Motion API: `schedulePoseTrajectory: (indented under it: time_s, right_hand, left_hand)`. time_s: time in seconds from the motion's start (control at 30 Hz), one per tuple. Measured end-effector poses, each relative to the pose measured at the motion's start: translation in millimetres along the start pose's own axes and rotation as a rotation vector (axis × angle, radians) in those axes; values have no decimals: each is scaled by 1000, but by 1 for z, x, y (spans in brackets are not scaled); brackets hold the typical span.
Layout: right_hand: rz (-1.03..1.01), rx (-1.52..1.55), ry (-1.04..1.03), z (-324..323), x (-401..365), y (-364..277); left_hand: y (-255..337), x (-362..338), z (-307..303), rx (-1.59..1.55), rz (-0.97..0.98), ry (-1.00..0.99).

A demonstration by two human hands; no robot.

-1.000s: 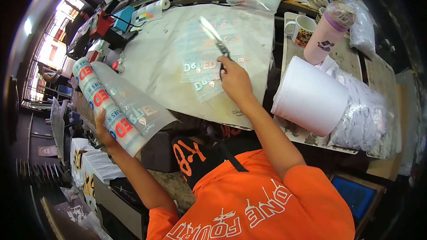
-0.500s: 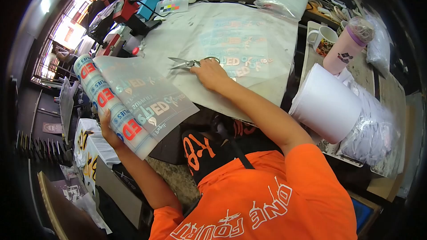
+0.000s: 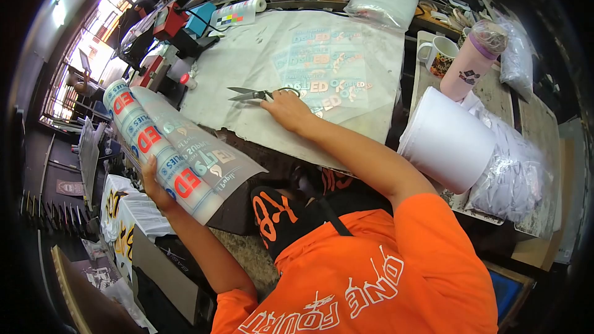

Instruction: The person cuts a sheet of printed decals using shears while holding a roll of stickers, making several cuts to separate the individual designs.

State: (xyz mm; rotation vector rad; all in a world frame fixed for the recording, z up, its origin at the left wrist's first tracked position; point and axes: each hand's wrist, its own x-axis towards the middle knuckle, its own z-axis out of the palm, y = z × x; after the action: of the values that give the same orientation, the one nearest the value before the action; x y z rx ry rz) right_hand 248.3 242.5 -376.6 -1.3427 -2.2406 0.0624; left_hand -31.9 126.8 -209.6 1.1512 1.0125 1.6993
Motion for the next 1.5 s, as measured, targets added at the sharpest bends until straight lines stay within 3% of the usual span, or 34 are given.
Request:
schedulePoseTrajectory:
  time_s: [0.33,0.87,1.03,1.2,1.3,1.4,1.47,1.5]
  right_hand:
    - [33,148,115,-41,-64,-24]
    - [-45,298,23,-57,-113,-12]
    - [-24,252,133,-59,-127,-11]
    - [32,238,73,-83,-181,-22]
    - [-6,400,47,-81,-201,-29]
    - [47,418,18,-77,-204,-33]
    - [7,398,125,-72,-203,-32]
    - [47,399,113,-74,-203,-32]
  left_hand:
    - [-2,-1,0,-62,-25,-11]
    - [12,24,44,-25,65,-125]
    - [25,44,94,-65,52,-278]
    - [37,66,170,-92,18,-511]
    - [19,84,225,-231,-36,-712]
    - [-15,96,270,-353,-196,-765]
    - [-32,89,294,-424,-274,-785]
    - [-48,85,303,-355,-167,-733]
